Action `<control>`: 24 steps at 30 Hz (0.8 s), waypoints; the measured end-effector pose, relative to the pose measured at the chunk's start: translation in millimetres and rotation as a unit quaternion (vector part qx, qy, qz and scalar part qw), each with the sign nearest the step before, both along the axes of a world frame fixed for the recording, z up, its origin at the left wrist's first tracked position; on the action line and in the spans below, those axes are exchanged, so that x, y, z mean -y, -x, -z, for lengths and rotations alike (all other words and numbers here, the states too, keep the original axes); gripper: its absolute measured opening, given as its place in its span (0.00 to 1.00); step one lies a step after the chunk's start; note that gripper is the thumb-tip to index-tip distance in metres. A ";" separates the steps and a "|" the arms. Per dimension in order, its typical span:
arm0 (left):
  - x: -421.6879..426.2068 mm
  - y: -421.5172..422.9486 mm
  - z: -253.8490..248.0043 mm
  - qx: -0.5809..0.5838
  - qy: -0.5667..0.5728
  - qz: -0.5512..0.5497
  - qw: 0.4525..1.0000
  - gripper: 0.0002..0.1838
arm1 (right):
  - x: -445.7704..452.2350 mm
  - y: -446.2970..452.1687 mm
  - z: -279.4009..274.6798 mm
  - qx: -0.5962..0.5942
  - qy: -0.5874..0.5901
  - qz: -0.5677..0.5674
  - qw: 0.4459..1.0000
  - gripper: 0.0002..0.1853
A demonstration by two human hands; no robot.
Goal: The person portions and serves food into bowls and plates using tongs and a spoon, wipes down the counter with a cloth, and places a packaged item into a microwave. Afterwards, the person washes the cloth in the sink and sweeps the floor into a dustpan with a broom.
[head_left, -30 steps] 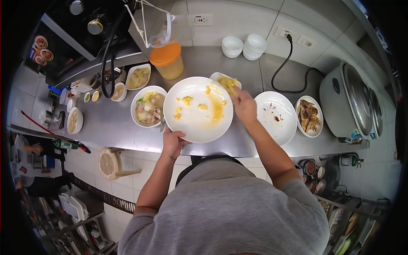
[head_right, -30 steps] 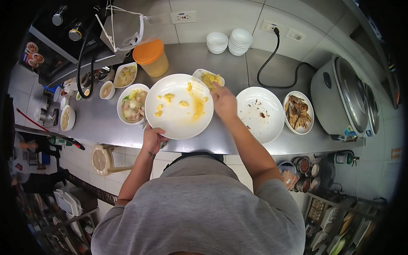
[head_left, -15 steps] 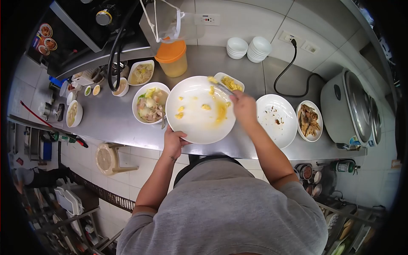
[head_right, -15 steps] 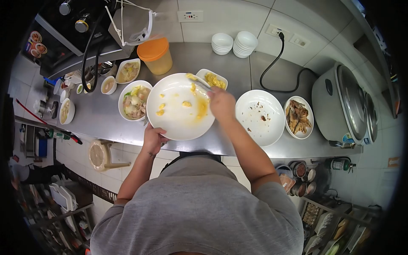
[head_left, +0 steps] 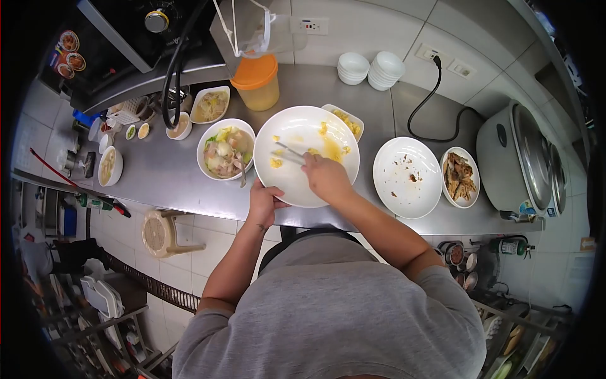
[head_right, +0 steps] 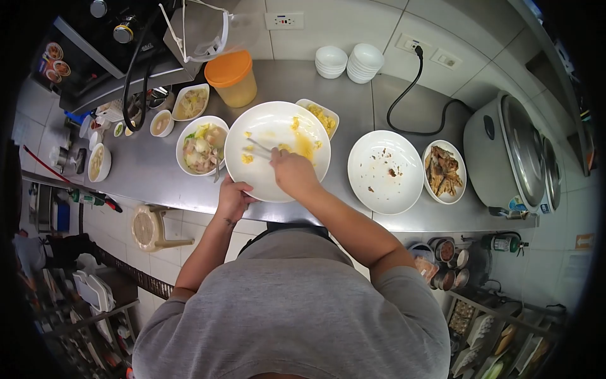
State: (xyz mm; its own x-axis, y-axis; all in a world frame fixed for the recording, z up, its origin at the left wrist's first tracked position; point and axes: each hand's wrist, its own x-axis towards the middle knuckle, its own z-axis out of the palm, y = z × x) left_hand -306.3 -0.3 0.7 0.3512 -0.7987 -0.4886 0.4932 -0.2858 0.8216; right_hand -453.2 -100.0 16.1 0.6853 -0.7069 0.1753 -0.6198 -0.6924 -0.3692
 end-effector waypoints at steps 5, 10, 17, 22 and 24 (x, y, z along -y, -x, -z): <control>-6.9 -2.1 1.4 -0.031 0.014 -0.005 0.999 0.30 | 46.1 25.2 24.4 -0.039 0.067 0.104 0.992 0.09; -10.9 -5.8 -4.7 -0.027 0.004 -0.011 1.000 0.31 | 61.4 50.6 -0.8 0.000 0.046 0.195 0.980 0.11; -2.8 -8.7 1.3 -0.036 0.009 -0.023 0.999 0.31 | 25.4 53.2 -1.6 -0.017 0.019 0.000 1.000 0.12; 0.0 -5.3 -2.2 -0.025 0.015 -0.022 0.999 0.31 | 48.3 55.7 8.0 0.043 0.058 0.067 0.995 0.10; -2.3 -2.7 -8.8 -0.013 0.010 -0.025 1.000 0.30 | 59.8 61.5 1.1 0.099 0.078 0.108 0.986 0.10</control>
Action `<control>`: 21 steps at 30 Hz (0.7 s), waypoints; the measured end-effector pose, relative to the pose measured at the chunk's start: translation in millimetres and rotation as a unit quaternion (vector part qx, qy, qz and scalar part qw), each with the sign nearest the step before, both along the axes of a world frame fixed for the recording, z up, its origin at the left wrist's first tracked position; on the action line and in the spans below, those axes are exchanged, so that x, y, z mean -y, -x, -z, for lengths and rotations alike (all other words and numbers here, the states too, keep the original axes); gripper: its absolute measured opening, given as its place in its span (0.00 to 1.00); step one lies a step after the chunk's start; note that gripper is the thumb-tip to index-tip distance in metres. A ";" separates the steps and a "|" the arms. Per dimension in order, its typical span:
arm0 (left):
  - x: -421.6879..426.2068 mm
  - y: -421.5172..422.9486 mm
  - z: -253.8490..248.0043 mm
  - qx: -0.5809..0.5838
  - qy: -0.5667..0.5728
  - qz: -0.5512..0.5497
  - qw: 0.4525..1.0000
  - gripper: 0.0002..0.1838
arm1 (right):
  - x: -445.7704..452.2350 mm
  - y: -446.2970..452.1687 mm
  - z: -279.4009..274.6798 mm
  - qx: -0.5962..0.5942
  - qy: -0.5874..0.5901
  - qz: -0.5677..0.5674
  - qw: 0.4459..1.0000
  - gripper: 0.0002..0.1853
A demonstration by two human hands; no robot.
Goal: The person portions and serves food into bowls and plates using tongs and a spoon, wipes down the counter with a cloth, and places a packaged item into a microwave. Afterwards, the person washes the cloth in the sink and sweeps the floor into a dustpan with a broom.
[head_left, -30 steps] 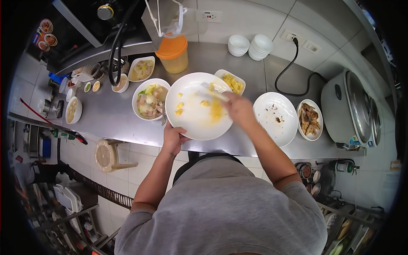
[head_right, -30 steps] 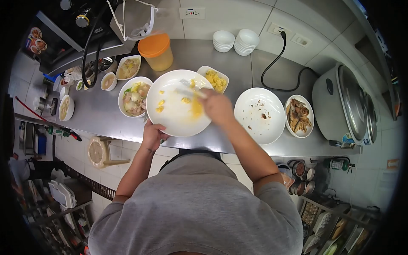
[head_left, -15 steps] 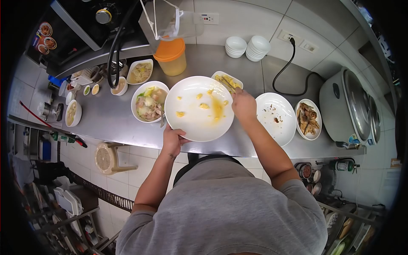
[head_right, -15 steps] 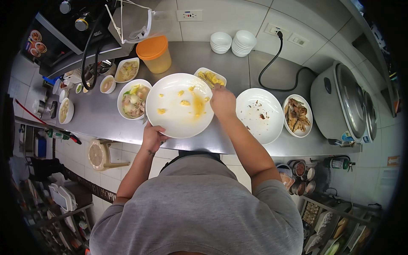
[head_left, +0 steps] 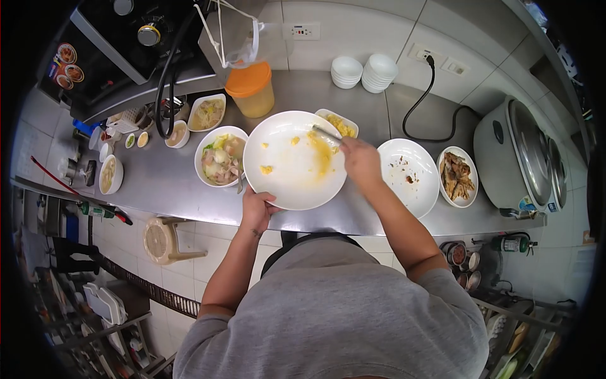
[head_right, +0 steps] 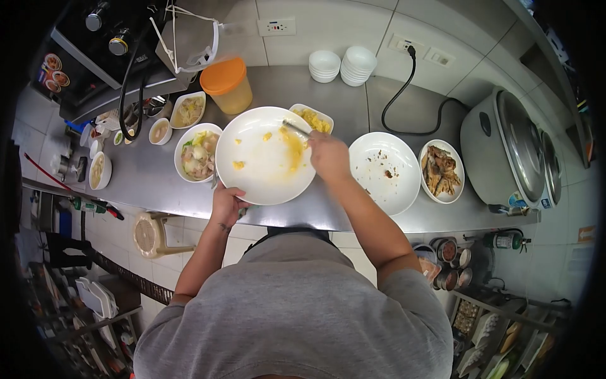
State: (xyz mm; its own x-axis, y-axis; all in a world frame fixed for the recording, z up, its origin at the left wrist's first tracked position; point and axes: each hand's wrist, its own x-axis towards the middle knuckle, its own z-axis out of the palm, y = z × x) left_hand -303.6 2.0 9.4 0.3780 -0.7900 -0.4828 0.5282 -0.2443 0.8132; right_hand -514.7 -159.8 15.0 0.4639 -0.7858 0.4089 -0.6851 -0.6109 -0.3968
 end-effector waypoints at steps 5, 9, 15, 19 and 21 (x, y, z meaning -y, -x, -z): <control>-13.1 -11.0 2.9 0.002 0.003 0.017 1.000 0.31 | 35.9 19.6 -0.8 -0.039 -0.072 0.087 0.993 0.12; -22.4 -10.5 -1.2 0.027 -0.013 0.018 0.999 0.31 | 36.6 33.1 -13.6 -0.018 -0.155 0.129 0.979 0.13; -14.3 14.7 3.1 0.004 0.002 0.004 1.000 0.30 | 3.9 28.0 5.9 -0.056 -0.038 -0.064 0.996 0.16; -9.7 27.4 6.7 0.015 -0.005 -0.010 1.000 0.29 | 9.7 24.4 17.3 -0.077 -0.049 0.024 0.996 0.16; -13.8 31.1 4.4 0.023 -0.009 -0.010 1.000 0.30 | 14.3 27.2 14.9 -0.048 -0.054 0.058 0.996 0.13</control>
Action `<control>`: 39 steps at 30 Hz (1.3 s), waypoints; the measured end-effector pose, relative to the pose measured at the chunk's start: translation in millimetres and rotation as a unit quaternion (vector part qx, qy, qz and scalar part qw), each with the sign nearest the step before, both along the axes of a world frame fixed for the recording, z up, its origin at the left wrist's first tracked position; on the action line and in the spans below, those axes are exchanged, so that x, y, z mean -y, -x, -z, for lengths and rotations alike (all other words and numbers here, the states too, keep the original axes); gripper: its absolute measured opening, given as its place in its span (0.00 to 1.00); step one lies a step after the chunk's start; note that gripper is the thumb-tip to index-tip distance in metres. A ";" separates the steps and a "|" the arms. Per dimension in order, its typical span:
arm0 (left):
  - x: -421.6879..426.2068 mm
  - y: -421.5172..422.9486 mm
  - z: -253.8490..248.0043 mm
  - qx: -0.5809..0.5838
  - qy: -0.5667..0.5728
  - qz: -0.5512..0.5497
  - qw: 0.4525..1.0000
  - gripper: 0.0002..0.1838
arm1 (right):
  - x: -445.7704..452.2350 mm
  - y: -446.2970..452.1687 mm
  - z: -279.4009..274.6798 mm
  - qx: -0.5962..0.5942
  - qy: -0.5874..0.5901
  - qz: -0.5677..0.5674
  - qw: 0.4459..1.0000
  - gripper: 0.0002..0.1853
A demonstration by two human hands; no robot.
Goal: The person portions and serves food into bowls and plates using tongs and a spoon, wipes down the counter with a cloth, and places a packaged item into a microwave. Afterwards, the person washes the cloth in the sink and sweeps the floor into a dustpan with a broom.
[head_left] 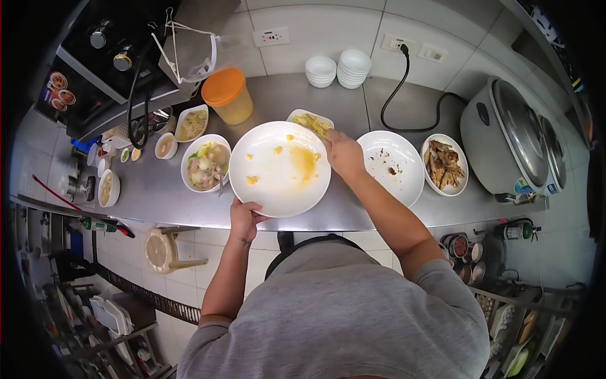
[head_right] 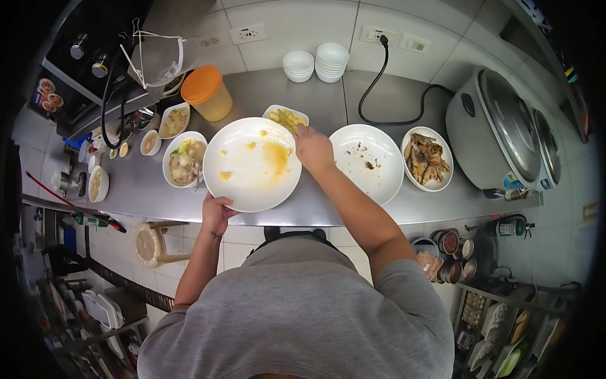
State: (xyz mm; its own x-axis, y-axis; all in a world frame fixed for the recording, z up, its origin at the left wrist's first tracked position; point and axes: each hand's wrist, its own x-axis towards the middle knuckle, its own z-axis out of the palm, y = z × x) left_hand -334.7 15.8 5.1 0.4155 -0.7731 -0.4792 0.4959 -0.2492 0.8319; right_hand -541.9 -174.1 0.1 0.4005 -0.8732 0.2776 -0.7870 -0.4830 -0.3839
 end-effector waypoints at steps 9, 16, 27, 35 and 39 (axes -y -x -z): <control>-21.5 30.6 -3.5 0.010 -0.008 0.047 0.999 0.32 | 19.5 52.3 -32.6 0.209 -0.139 0.039 0.967 0.19; 31.4 111.6 21.3 -0.031 0.015 0.145 0.989 0.30 | -10.5 152.5 -38.6 0.193 -0.218 0.080 0.953 0.18; 106.5 195.4 41.4 0.064 -0.043 0.257 0.963 0.30 | -53.9 198.9 23.8 0.077 0.016 0.150 0.986 0.14; 65.8 69.4 92.1 0.689 -0.007 0.168 0.705 0.29 | -52.7 173.7 33.2 -0.089 -0.042 0.210 0.973 0.15; 16.3 -16.0 86.2 0.793 -0.127 0.173 0.570 0.26 | -55.1 154.3 50.3 -0.069 0.056 0.191 0.978 0.18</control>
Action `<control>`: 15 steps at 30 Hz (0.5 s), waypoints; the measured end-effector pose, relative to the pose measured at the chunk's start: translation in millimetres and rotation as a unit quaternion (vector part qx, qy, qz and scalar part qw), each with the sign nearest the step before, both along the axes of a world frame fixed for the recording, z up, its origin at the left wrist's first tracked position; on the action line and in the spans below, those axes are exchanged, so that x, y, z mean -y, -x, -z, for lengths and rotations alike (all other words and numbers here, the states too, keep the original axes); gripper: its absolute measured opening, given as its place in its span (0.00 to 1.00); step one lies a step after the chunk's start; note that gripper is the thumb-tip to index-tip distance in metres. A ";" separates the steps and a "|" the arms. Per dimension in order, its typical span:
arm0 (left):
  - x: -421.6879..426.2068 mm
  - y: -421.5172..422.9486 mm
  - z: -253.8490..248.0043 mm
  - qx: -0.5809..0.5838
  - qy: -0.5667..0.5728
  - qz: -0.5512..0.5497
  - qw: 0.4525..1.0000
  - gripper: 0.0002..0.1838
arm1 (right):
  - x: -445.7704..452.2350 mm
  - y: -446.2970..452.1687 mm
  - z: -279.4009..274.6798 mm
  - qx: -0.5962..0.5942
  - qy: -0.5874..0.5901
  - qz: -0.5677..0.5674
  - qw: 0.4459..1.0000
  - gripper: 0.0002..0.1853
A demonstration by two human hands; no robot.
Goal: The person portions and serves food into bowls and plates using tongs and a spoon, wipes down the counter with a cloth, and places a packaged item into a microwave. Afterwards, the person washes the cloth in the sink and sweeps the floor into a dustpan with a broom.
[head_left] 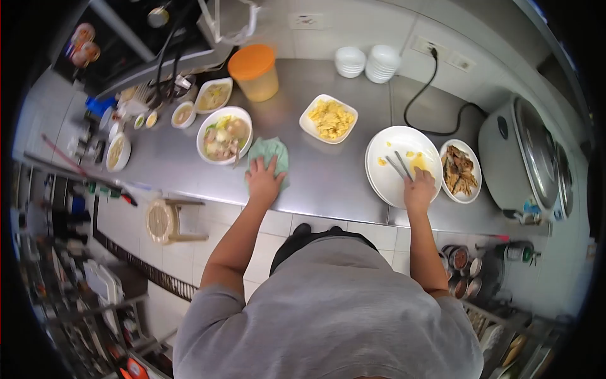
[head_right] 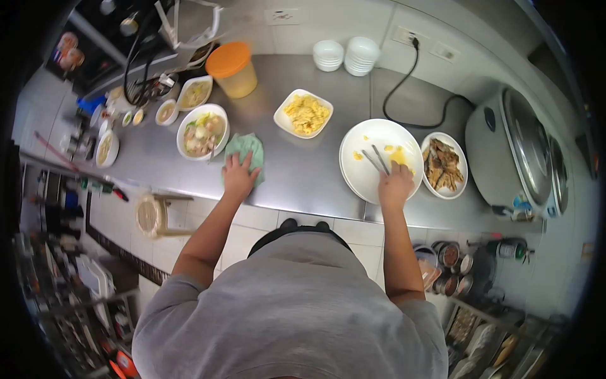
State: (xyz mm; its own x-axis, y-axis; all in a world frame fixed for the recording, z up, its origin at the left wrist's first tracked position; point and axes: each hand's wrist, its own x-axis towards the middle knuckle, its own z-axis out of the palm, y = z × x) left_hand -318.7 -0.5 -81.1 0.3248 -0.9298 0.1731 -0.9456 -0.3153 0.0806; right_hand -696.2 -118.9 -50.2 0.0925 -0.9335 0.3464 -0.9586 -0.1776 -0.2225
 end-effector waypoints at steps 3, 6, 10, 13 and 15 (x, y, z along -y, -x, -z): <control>0.8 -14.2 3.6 -0.118 -0.066 0.056 0.989 0.16 | -8.1 -28.0 -8.4 0.097 0.048 -0.093 0.990 0.21; 8.2 8.6 13.7 -0.267 0.015 0.158 0.950 0.14 | -47.3 -82.2 -26.3 0.285 -0.153 -0.185 0.928 0.19; 31.9 90.7 -20.8 -0.572 -0.063 0.214 0.790 0.20 | -88.8 -108.3 -50.1 0.286 -0.158 -0.180 0.928 0.20; 42.9 138.9 -85.5 -0.617 -0.146 0.240 0.735 0.20 | -116.1 -73.0 -71.0 0.354 -0.294 -0.063 0.886 0.16; 47.8 164.6 -98.1 -0.570 -0.115 0.323 0.747 0.20 | -137.9 -44.3 -93.9 0.367 -0.246 -0.038 0.896 0.14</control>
